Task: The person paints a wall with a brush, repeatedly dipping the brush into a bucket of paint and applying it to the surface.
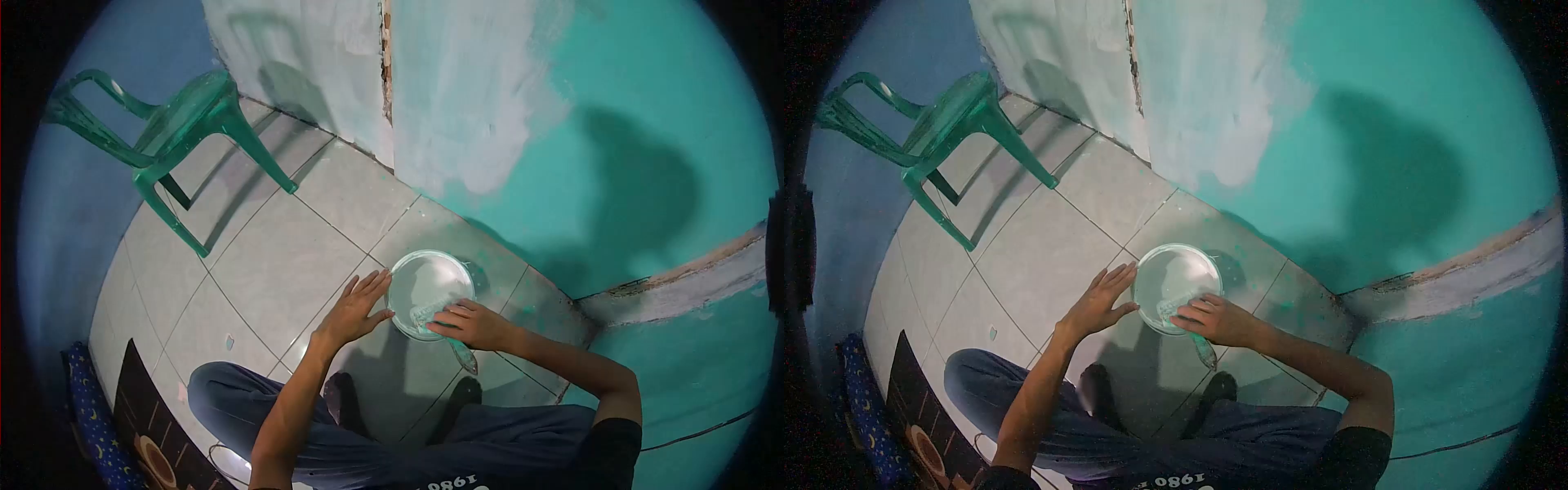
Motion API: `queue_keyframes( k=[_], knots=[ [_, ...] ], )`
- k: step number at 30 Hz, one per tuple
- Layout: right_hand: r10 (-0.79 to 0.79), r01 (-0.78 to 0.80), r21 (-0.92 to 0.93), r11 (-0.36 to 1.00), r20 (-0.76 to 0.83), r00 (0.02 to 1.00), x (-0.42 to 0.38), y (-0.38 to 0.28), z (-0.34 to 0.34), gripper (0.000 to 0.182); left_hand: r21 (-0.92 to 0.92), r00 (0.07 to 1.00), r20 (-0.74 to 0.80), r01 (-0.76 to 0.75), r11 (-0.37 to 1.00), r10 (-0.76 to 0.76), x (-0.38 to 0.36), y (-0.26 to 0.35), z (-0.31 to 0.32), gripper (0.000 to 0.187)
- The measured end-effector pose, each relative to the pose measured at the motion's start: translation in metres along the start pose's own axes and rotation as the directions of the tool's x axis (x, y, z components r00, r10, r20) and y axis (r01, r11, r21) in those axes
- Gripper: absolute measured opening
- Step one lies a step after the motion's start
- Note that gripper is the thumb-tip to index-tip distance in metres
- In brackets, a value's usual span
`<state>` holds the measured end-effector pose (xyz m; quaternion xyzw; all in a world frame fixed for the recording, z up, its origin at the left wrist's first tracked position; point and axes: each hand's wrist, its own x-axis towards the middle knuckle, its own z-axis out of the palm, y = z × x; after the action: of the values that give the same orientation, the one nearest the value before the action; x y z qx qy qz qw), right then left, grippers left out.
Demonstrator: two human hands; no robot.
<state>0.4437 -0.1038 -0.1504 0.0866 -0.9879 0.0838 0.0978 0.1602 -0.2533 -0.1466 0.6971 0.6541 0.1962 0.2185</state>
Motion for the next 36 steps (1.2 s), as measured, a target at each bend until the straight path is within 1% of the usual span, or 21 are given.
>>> queue_keyframes(
  k=[1,3,5,7,8,10,11,13,14,16,19,20,24,26,27,29,30,32,33,35,36],
  knots=[
    [0.003,-0.003,0.0,1.0,-0.003,1.0,0.0,0.001,-0.002,0.051,0.01,1.0,0.013,0.006,1.0,-0.006,0.0,0.001,-0.001,0.07],
    [0.041,-0.055,-0.116,0.992,-0.116,0.992,0.001,0.003,-0.008,0.05,0.015,1.0,0.009,-0.003,1.0,0.003,-0.001,0.0,0.003,0.072],
    [0.078,-0.085,-0.072,0.994,-0.09,0.993,-0.007,0.005,0.0,0.051,0.022,1.0,0.003,-0.015,1.0,0.014,0.0,-0.001,0.006,0.073],
    [0.03,-0.03,0.019,0.999,-0.004,1.0,-0.013,0.003,0.003,0.05,0.026,1.0,0.025,-0.006,1.0,0.005,0.002,0.0,0.005,0.083],
    [0.035,-0.035,0.016,0.999,-0.008,0.999,-0.016,0.002,0.004,0.05,0.029,1.0,0.028,-0.011,1.0,0.01,0.003,0.002,0.006,0.083],
    [0.054,-0.055,-0.017,0.998,-0.05,0.997,-0.016,-0.003,0.001,0.047,0.054,0.999,0.015,-0.03,0.998,0.029,0.001,0.008,0.01,0.104],
    [0.054,-0.055,-0.016,0.998,-0.052,0.997,-0.016,-0.001,0.003,0.047,0.056,0.999,0.016,-0.029,0.998,0.028,0.0,0.011,0.015,0.104],
    [0.016,-0.016,0.0,1.0,-0.065,0.998,-0.015,0.007,0.008,0.052,0.132,0.994,-0.07,-0.07,0.989,0.079,-0.002,0.018,0.031,0.123],
    [0.018,-0.018,0.0,1.0,-0.07,0.997,-0.015,0.011,0.006,0.052,0.087,0.997,-0.046,-0.05,0.995,0.054,-0.002,0.022,0.038,0.127],
    [-0.002,-0.008,-0.088,0.996,-0.116,0.993,-0.016,0.015,0.001,0.046,0.112,0.998,-0.059,-0.015,0.994,0.022,-0.002,0.03,0.047,0.128],
    [0.017,-0.028,-0.079,0.996,-0.136,0.991,-0.023,0.017,0.005,0.041,0.142,0.996,-0.077,0.052,0.988,-0.042,-0.002,0.036,0.049,0.13],
    [-0.039,0.035,-0.039,0.999,-0.102,0.994,-0.024,0.018,0.007,0.039,0.157,0.995,-0.077,0.077,0.985,-0.065,-0.001,0.037,0.048,0.131],
    [-0.023,0.022,-0.01,1.0,-0.13,0.991,-0.017,0.015,0.0,0.031,0.177,0.997,-0.07,0.055,0.983,-0.043,0.0,0.036,0.047,0.132],
    [-0.067,0.066,-0.015,0.998,-0.036,0.997,-0.012,0.02,-0.005,0.024,0.178,0.997,-0.06,0.068,0.982,-0.058,0.003,0.038,0.044,0.132],
    [-0.063,0.062,-0.017,0.998,-0.04,0.997,-0.01,0.019,-0.006,0.024,0.183,0.997,-0.057,0.063,0.981,-0.053,0.003,0.037,0.043,0.132],
    [-0.094,0.075,-0.135,0.988,-0.143,0.985,-0.007,0.017,-0.009,0.02,0.194,0.995,-0.09,0.053,0.98,-0.036,0.003,0.035,0.042,0.132],
    [-0.098,0.079,-0.138,0.987,-0.143,0.985,-0.005,0.015,-0.012,0.02,0.196,0.995,-0.095,0.054,0.979,-0.036,0.004,0.034,0.041,0.132],
    [-0.067,0.035,-0.146,0.989,-0.223,0.972,-0.002,0.01,-0.016,0.017,0.259,0.991,-0.123,0.08,0.963,-0.05,0.005,0.032,0.04,0.133],
    [-0.071,0.038,-0.148,0.988,-0.224,0.972,-0.004,0.011,-0.01,0.017,0.26,0.991,-0.126,0.083,0.962,-0.051,0.005,0.03,0.041,0.133],
    [-0.026,0.017,-0.064,0.998,-0.139,0.99,-0.01,0.014,0.006,0.015,0.283,0.991,-0.134,0.021,0.959,0.017,0.004,0.026,0.041,0.135],
    [-0.028,0.018,-0.067,0.998,-0.144,0.989,-0.011,0.014,0.006,0.015,0.288,0.991,-0.135,0.021,0.957,0.019,0.005,0.026,0.038,0.135]
  ],
)
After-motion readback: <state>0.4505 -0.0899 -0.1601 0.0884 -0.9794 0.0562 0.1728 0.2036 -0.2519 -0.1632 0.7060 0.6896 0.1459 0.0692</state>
